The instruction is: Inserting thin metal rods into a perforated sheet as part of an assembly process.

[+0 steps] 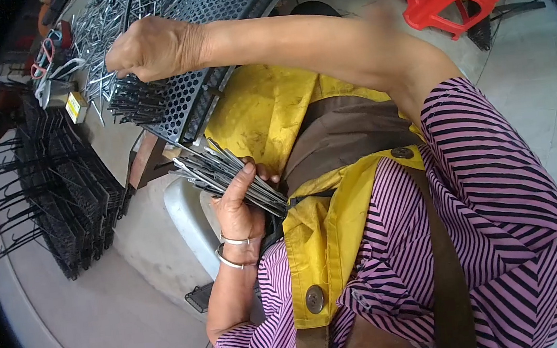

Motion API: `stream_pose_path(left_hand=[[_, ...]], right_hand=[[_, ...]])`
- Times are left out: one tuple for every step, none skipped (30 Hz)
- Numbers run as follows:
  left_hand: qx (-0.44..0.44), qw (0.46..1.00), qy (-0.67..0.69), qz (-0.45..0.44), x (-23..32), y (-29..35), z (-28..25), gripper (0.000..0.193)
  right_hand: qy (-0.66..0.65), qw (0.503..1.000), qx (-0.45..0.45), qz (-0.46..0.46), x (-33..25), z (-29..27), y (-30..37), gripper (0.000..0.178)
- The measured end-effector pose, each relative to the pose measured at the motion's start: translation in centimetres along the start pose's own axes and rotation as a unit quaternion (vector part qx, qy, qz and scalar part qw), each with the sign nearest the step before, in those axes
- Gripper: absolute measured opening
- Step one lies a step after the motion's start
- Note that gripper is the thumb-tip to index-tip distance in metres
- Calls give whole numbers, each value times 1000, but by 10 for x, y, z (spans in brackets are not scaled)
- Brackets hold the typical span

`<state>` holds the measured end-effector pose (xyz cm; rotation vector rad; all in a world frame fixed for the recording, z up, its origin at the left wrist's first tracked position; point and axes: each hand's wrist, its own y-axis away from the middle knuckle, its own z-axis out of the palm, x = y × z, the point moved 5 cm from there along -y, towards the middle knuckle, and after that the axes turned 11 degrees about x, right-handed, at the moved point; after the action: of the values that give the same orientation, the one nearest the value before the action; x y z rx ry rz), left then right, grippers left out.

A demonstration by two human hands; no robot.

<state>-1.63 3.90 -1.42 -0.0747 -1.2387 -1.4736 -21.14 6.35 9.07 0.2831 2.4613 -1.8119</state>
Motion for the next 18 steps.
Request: stream_pose_path(left_hand=[[0, 1000, 6, -2, 0, 1, 1, 11], [0, 1000, 12, -4, 0, 2, 1, 11], [0, 1000, 12, -4, -1, 2, 1, 11], [3, 1000, 6, -2, -2, 1, 0, 12], [6, 1000, 0, -1, -3, 0, -1, 12], [4, 1000, -2, -3, -2, 0, 0, 12], [5, 1000, -4, -2, -2, -1, -2, 12], [5, 1000, -7, -1, -2, -1, -2, 12], [6, 1000, -7, -3, -2, -2, -3, 12], [8, 1000, -8, 2, -2, -3, -2, 13], [11, 1000, -10, 8, -1, -2, -3, 13], [14, 1000, -9, 8, -1, -2, -4, 13], [12, 1000, -9, 9, -1, -3, -4, 13], [9, 1000, -10, 10, -1, -3, -3, 14], [10, 1000, -10, 11, -1, -2, -2, 14], [15, 1000, -12, 10, 0, -1, 0, 15], [21, 1000, -14, 10, 1, -1, 2, 16], [19, 1000, -14, 12, 1, -1, 1, 16]], right_hand=[[17, 999, -29, -28, -3, 0, 1, 9], [17, 999, -29, -28, -5, -1, 2, 9], [40, 995, -88, -4, -4, 5, 8, 9], [64, 987, -147, 20, -2, 10, 16, 10], [80, 977, -194, 30, -1, 12, 25, 11], [82, 977, -194, 32, -1, 9, 31, 11], [92, 978, -178, 51, -4, 5, 33, 10], [102, 979, -162, 70, -7, 0, 35, 9], [73, 981, -141, 111, -11, -10, 40, 9], [73, 981, -144, 111, -23, -19, 44, 9], [20, 966, -174, 191, -30, -25, 52, 11], [-32, 941, -203, 269, -38, -29, 59, 14], [-93, 899, -249, 348, -49, -30, 71, 14], [-150, 845, -290, 424, -60, -31, 84, 14], [-247, 776, -264, 517, -71, -31, 98, 11], [-335, 690, -230, 599, -79, -31, 108, 8], [-325, 721, -202, 577, -80, -34, 106, 4], [-325, 723, -202, 576, -79, -38, 105, 4]])
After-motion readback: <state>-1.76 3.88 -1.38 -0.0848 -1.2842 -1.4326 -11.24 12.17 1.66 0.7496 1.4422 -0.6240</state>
